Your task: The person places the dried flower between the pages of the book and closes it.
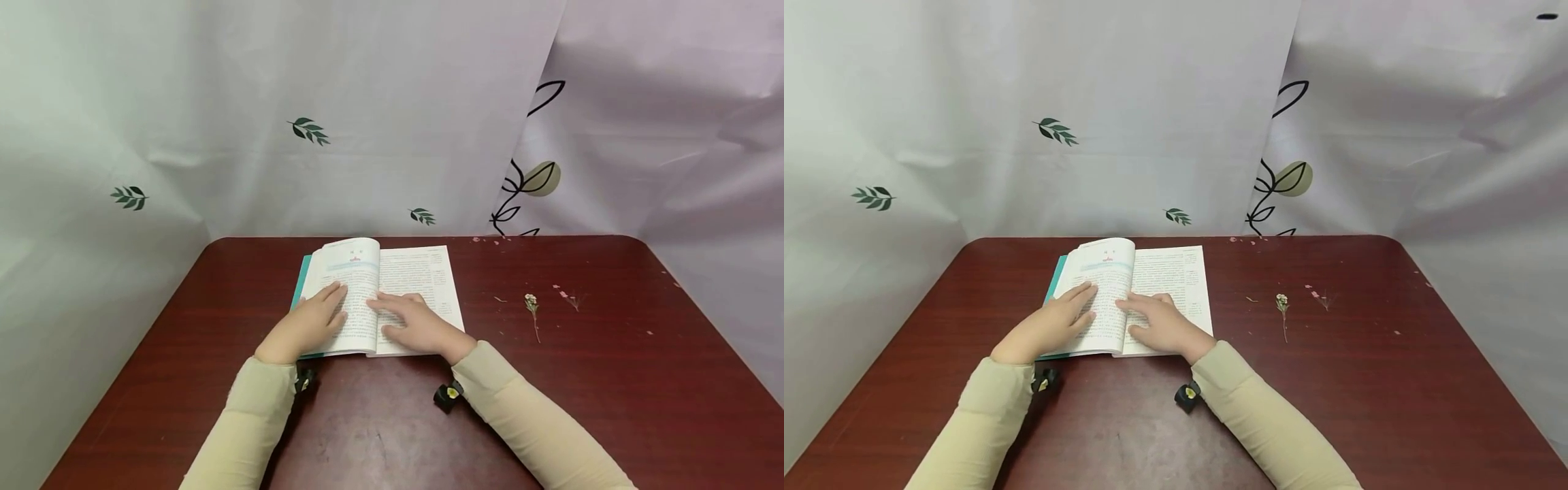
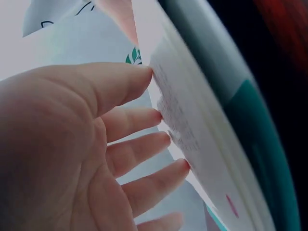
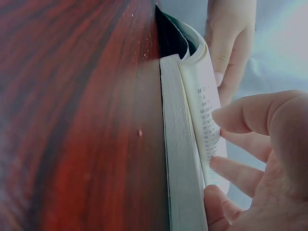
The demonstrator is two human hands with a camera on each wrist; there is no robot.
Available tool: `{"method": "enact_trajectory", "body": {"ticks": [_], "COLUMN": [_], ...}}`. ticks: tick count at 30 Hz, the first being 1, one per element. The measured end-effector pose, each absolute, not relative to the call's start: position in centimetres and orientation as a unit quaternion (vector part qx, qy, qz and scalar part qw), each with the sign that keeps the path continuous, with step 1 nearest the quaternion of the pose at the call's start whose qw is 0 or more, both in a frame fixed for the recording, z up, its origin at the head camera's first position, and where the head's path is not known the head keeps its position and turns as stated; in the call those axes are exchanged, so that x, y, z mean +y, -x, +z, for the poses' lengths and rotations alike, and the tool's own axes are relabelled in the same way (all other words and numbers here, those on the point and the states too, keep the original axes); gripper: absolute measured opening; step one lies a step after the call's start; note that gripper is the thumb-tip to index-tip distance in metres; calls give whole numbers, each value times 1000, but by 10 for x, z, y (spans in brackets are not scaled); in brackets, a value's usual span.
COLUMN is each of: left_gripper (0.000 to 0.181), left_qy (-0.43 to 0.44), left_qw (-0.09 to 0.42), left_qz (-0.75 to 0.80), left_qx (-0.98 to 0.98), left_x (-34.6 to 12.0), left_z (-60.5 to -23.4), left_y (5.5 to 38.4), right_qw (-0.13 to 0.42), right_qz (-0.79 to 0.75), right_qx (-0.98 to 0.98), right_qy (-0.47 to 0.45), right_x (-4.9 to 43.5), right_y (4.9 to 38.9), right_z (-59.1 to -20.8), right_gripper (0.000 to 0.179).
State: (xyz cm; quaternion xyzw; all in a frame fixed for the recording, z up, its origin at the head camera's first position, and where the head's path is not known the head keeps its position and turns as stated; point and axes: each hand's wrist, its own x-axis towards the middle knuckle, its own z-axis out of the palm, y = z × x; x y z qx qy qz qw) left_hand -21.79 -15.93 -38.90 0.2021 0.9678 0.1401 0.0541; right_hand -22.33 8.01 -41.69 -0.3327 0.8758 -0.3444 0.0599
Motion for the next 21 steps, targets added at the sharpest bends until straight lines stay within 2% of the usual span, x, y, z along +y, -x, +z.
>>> {"method": "enact_trajectory", "body": {"ticks": [6,12,21], "left_gripper": [56,68,83], "left_qy": [-214,-201,-179], "left_qw": [89,129,159], "left_qz": [166,182,174], "left_qx": [959,954,955], "left_x": [-154,-152,-145], "left_z": [-396,-399,-404], "left_y": [220,215,212], "right_qw": [55,48,106], "right_qz": [-367,-396,-425], "right_qx": [871,856,851], "right_qy": [323,330,289], "right_x": [82,84,92], "right_y": [225,231,235], "right_z": [-420,-421,-416], "right_gripper": [49,45,37]}}
